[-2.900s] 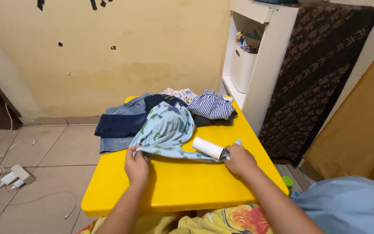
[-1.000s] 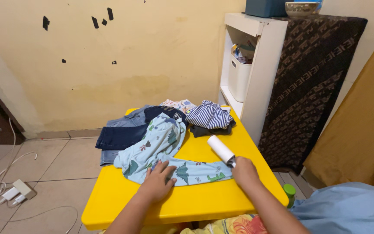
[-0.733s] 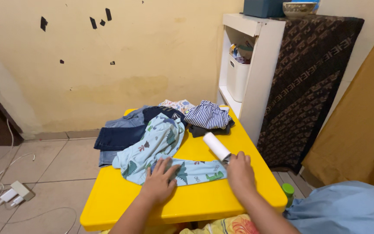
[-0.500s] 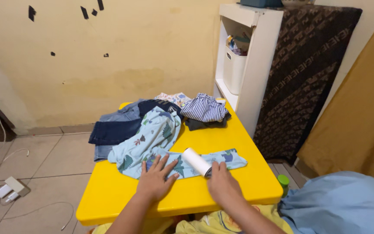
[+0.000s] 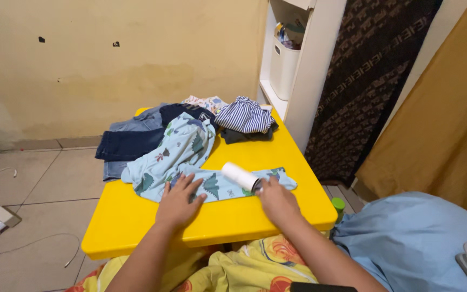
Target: The person uses a lint roller to clean several pieces of children's clothing laid out on a yellow table. They roll the lint roller over a striped shirt, a light blue dinosaur-patterned shirt, and a pair of denim shorts, folding each item after cleaning.
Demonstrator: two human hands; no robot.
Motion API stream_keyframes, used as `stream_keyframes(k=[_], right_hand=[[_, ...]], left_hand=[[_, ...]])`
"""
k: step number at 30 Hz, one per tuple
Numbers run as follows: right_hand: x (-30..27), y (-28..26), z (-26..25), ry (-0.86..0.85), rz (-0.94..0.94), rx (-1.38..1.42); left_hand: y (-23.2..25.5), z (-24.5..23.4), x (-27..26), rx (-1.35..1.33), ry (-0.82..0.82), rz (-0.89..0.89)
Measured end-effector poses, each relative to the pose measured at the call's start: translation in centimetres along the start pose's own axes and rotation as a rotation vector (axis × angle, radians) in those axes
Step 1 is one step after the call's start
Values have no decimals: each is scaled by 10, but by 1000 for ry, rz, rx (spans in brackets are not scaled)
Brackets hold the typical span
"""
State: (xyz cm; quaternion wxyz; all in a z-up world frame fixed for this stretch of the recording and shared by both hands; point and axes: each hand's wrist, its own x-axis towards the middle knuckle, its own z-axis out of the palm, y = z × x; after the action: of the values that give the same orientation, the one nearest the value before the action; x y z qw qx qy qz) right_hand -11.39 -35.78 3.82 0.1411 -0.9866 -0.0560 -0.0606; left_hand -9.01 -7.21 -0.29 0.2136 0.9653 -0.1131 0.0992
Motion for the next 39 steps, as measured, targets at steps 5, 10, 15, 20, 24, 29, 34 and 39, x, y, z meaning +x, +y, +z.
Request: stream_keyframes(k=[5, 10, 15, 20, 24, 29, 34, 39], right_hand=[[10, -6, -2, 210, 16, 33], [6, -22, 14, 150, -285, 115], [25, -18, -1, 167, 18, 28], [22, -27, -15, 188, 12, 167], [19, -30, -16, 187, 8, 203], [33, -35, -3, 162, -78, 255], [48, -48, 5, 181, -185, 355], [53, -62, 3, 117, -157, 397]], left_hand=[[-2, -2, -2, -91, 76, -16], [5, -10, -6, -156, 166, -14], [7, -5, -7, -155, 287, -57], [-9, 13, 4, -192, 317, -29], [-40, 40, 11, -359, 447, 222], [-82, 43, 55, -907, 324, -246], [-88, -7, 74, -1427, 114, -354], [-48, -62, 62, -293, -225, -312]])
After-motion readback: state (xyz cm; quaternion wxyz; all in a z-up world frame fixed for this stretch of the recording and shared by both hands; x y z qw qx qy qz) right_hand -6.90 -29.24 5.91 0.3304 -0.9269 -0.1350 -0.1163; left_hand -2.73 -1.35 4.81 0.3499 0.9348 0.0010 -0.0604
